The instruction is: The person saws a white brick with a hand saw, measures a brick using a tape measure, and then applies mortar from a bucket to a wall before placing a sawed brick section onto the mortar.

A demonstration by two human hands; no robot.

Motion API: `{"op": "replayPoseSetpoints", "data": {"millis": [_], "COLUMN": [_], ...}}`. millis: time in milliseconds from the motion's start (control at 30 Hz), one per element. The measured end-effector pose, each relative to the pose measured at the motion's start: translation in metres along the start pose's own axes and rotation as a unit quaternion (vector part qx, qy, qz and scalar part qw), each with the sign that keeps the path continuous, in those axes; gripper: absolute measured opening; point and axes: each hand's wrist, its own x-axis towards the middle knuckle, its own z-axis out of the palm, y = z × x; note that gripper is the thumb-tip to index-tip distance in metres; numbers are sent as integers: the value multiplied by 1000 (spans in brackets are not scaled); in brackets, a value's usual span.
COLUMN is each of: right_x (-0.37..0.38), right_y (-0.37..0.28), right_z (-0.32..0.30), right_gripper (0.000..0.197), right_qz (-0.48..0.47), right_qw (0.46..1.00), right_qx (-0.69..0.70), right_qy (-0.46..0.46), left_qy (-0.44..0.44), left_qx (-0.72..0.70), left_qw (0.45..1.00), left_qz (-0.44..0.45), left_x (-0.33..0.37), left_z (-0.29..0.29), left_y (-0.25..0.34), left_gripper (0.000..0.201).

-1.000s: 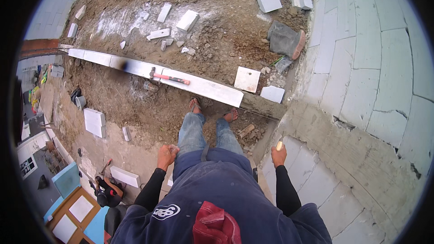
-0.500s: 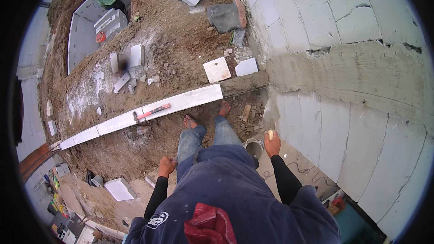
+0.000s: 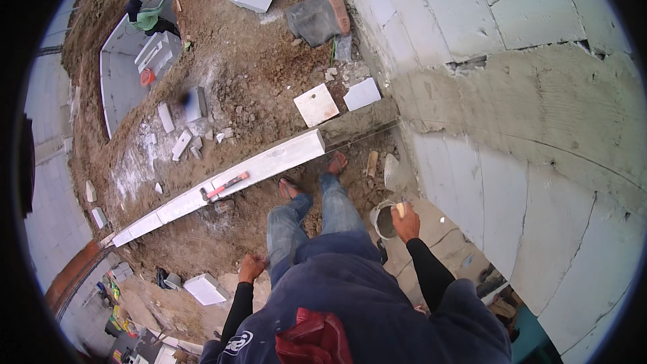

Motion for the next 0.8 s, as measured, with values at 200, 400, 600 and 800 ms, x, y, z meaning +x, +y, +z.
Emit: {"op": "replayPoseSetpoints", "data": {"millis": [200,400,600,800], "right_x": [-8,3,66,102], "right_y": [45,26,-55,-106], "right_z": [-8,-42,-96,-110], "right_gripper": [36,36,30,28], "right_qz": [28,-63,-137,-163], "right_qw": [997,994,990,983], "right_qx": [-21,-20,3,32], "right_qy": [-67,-91,-39,76], "left_qy": [164,468,645,540], "left_qx": [-179,-179,-122,-166], "left_qw": [970,865,734,766], "left_qz": [34,36,-174,-309], "left_x": [7,-37,-127,-93], "left_z": [-123,-266,-226,-156], "left_y": [27,-29,-112,-189], "left_gripper": [63,56,50,51]}}
